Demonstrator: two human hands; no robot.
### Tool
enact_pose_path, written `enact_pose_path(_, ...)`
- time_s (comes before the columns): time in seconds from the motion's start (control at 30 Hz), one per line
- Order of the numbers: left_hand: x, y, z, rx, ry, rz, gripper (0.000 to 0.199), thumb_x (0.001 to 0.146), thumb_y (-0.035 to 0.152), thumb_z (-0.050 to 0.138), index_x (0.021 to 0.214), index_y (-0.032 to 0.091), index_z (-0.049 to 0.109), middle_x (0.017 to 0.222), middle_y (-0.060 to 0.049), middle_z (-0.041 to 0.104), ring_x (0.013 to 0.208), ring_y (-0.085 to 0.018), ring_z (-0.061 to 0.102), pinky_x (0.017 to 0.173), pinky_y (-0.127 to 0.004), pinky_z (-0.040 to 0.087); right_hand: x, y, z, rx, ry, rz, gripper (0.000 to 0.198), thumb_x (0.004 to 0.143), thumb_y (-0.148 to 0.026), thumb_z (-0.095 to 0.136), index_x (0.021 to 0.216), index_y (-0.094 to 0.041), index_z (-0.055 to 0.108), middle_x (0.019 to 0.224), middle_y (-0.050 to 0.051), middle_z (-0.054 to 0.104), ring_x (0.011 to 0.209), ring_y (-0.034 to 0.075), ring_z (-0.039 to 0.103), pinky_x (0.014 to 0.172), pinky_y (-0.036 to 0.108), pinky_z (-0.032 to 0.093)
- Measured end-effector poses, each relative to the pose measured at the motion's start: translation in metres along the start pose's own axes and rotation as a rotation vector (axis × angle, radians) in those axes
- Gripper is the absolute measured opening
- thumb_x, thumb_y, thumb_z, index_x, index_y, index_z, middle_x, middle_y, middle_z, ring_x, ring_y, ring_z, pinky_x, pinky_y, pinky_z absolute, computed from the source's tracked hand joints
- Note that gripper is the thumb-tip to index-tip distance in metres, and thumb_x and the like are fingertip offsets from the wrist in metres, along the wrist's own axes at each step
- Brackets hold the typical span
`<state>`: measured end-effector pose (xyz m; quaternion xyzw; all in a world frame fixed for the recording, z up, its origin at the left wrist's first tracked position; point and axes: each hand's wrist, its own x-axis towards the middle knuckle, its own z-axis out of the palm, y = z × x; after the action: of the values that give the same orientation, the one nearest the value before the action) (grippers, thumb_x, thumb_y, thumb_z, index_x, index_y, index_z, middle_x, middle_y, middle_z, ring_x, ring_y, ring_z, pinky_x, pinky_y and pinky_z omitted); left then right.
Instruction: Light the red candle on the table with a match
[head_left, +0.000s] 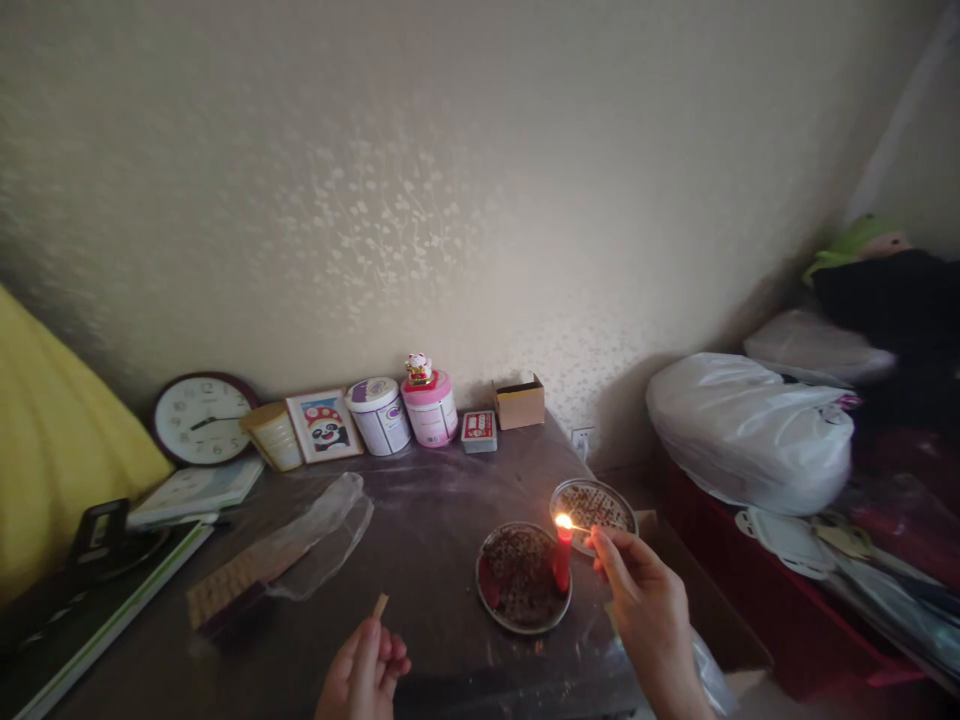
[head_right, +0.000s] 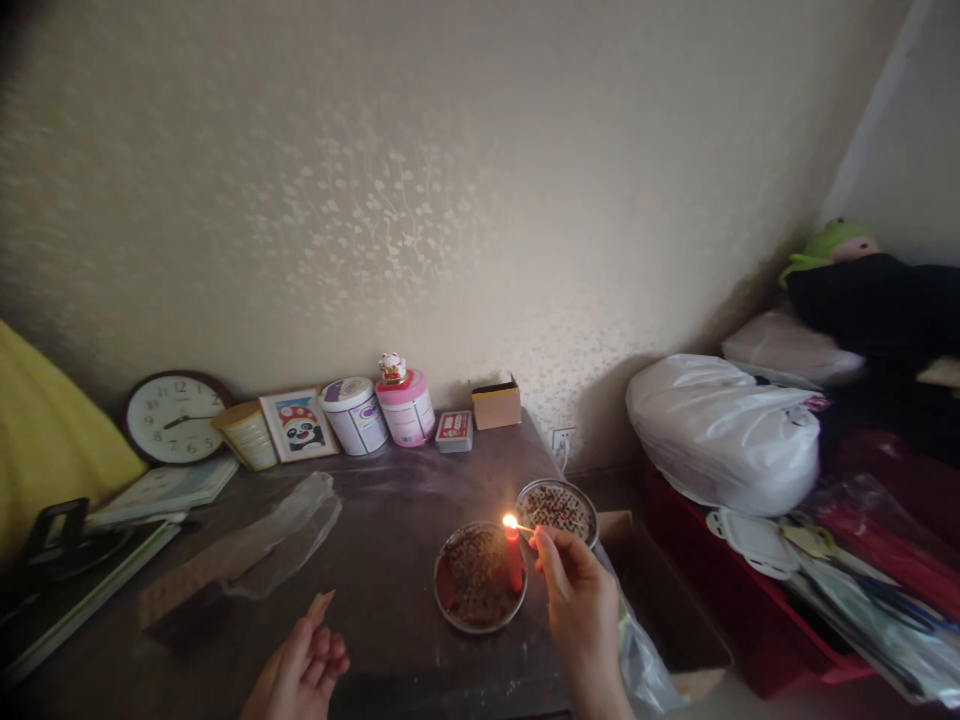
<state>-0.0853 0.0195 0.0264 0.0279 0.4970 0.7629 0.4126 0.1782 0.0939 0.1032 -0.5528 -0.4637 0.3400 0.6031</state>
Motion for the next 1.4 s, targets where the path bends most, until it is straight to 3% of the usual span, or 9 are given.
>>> enact_pose_path(0.2, 0.002, 0.0, 0.0, -0.034, 0.025, -0.026, 0.052, 0.032, 0.043, 0.093, 0.064, 0.016, 0.063, 0.052, 0.003, 0.059, 0.05, -0.014, 0.06, 0.046, -0.024, 0.051, -0.001, 0.002, 0.0, -0.01, 0.01, 0.007, 0.033, 0.073, -0.05, 0.065, 0.075, -0.018, 0.069, 0.055, -0.002, 0.055, 0.05, 0.015, 0.053, 0.042, 0.023, 0.038)
enact_pose_path(0.43, 0.002, -0.001, -0.002, -0.037, 0.009, -0.01, 0.053, 0.034, 0.043, 0.093, 0.068, 0.015, 0.065, 0.052, 0.003, 0.06, 0.051, -0.013, 0.06, 0.047, -0.024, 0.051, 0.0, 0.007, -0.003, -0.072, 0.022, -0.046, 0.031, 0.075, -0.048, 0.064, 0.075, -0.018, 0.07, 0.059, 0.0, 0.06, 0.061, 0.018, 0.059, 0.058, 0.026, 0.046)
enact_pose_path(0.63, -0.001, 0.0, 0.001, -0.018, 0.007, 0.009, 0.05, 0.036, 0.044, 0.092, 0.067, 0.015, 0.066, 0.053, 0.003, 0.058, 0.051, -0.014, 0.059, 0.046, -0.024, 0.051, -0.008, 0.0, 0.001, 0.018, 0.032, 0.002, 0.032, 0.071, -0.049, 0.068, 0.076, -0.017, 0.069, 0.057, -0.001, 0.059, 0.054, 0.017, 0.057, 0.048, 0.023, 0.044)
enact_pose_path(0.9, -0.012, 0.005, 0.007, -0.015, -0.025, 0.058, 0.045, 0.042, 0.046, 0.09, 0.066, 0.015, 0.067, 0.055, 0.004, 0.057, 0.053, -0.012, 0.058, 0.048, -0.022, 0.051, -0.04, 0.016, 0.023, 0.047, -0.145, 0.019, 0.032, 0.073, -0.049, 0.068, 0.074, -0.017, 0.071, 0.063, 0.004, 0.069, 0.058, 0.02, 0.064, 0.052, 0.024, 0.052)
enact_pose_path(1.07, -0.019, 0.007, 0.01, -0.025, -0.037, 0.07, 0.046, 0.049, 0.048, 0.088, 0.077, 0.016, 0.07, 0.059, 0.004, 0.056, 0.055, -0.011, 0.058, 0.05, -0.021, 0.051, -0.05, 0.031, 0.034, -0.158, -0.235, -0.005, 0.028, 0.076, -0.044, 0.064, 0.074, -0.018, 0.073, 0.058, 0.003, 0.07, 0.057, 0.021, 0.066, 0.055, 0.024, 0.052)
enact_pose_path(1.2, -0.018, 0.008, 0.009, -0.029, -0.001, 0.07, 0.042, 0.047, 0.048, 0.088, 0.067, 0.017, 0.067, 0.06, 0.003, 0.057, 0.056, -0.012, 0.058, 0.05, -0.022, 0.051, -0.051, 0.041, 0.041, -0.271, -0.314, -0.034, 0.03, 0.08, -0.042, 0.056, 0.074, -0.018, 0.073, 0.057, 0.004, 0.07, 0.055, 0.021, 0.067, 0.054, 0.024, 0.051)
enact_pose_path(1.4, -0.016, 0.011, 0.007, -0.028, -0.012, 0.067, 0.046, 0.05, 0.048, 0.087, 0.078, 0.016, 0.071, 0.06, 0.004, 0.054, 0.057, -0.012, 0.057, 0.051, -0.023, 0.05, -0.049, 0.048, 0.05, -0.367, -0.346, -0.054, 0.029, 0.083, -0.037, 0.05, 0.077, -0.02, 0.073, 0.072, 0.008, 0.077, 0.068, 0.024, 0.072, 0.06, 0.026, 0.051)
